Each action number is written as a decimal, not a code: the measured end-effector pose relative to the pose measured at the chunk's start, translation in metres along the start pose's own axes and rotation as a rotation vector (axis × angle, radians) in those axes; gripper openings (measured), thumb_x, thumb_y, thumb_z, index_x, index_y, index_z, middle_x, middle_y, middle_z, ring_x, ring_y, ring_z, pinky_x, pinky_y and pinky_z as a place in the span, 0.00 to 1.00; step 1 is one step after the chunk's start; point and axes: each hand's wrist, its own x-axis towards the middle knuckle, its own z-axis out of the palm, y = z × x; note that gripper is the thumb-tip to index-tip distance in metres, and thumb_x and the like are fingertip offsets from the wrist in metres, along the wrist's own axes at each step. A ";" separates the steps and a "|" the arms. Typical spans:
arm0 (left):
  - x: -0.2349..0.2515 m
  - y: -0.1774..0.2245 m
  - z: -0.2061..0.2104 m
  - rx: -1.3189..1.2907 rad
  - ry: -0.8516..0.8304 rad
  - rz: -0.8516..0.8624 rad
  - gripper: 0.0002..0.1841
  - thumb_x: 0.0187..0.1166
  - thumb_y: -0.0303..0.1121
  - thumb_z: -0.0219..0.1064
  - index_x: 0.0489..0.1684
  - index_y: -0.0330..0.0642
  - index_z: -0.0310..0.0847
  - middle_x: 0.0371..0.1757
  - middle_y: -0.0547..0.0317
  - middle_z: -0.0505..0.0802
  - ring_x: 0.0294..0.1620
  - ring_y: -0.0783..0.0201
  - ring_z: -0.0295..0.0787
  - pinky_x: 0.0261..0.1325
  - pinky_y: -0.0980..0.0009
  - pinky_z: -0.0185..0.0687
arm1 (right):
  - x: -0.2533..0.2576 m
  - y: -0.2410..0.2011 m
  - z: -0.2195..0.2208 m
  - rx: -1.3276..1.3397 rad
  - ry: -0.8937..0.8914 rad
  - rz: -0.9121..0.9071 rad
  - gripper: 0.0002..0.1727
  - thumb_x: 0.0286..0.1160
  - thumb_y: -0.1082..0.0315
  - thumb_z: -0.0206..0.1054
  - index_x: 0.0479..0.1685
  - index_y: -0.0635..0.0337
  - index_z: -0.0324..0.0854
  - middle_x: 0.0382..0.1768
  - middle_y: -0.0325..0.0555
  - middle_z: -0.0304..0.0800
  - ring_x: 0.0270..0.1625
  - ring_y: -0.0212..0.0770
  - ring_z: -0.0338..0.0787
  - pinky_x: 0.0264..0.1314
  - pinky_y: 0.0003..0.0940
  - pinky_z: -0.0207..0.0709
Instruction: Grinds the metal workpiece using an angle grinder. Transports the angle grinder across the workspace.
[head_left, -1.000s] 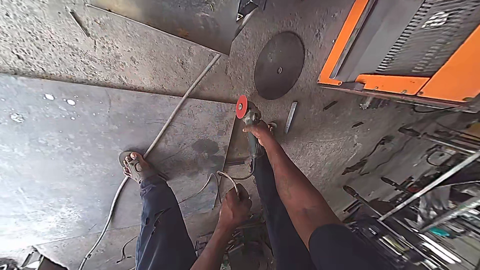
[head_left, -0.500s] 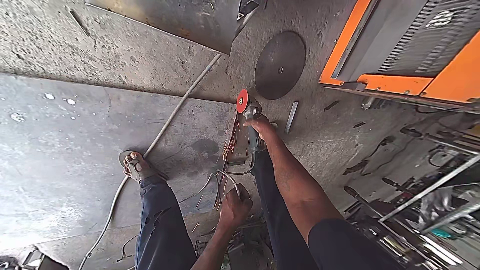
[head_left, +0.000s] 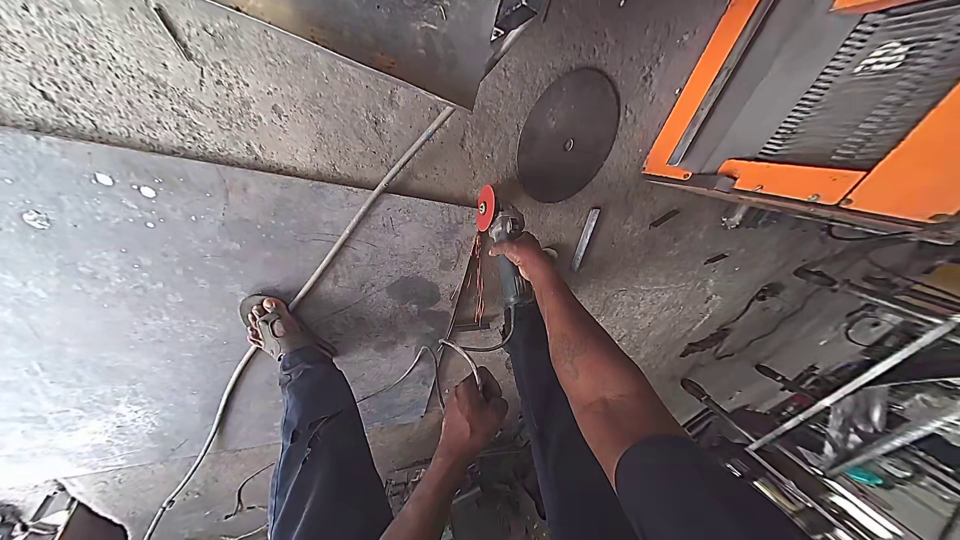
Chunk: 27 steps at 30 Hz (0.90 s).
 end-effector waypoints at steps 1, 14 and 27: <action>0.001 0.000 0.000 0.004 0.002 0.002 0.06 0.61 0.36 0.68 0.34 0.51 0.81 0.23 0.65 0.81 0.25 0.62 0.79 0.30 0.55 0.76 | 0.000 0.000 0.001 -0.004 -0.001 0.006 0.38 0.42 0.59 0.88 0.58 0.67 0.81 0.52 0.64 0.89 0.57 0.60 0.88 0.59 0.65 0.81; -0.002 0.004 -0.005 -0.024 -0.001 -0.026 0.07 0.61 0.36 0.68 0.34 0.51 0.80 0.25 0.64 0.82 0.27 0.61 0.81 0.31 0.54 0.77 | -0.009 -0.003 -0.001 -0.027 -0.033 0.030 0.33 0.47 0.61 0.87 0.55 0.69 0.83 0.51 0.64 0.89 0.56 0.59 0.88 0.60 0.64 0.80; -0.005 0.007 -0.010 -0.020 -0.011 -0.028 0.08 0.63 0.37 0.68 0.38 0.50 0.81 0.27 0.61 0.84 0.29 0.59 0.83 0.33 0.52 0.79 | -0.009 -0.005 -0.004 -0.054 -0.073 0.111 0.31 0.53 0.58 0.85 0.55 0.67 0.84 0.51 0.61 0.89 0.54 0.56 0.88 0.57 0.61 0.81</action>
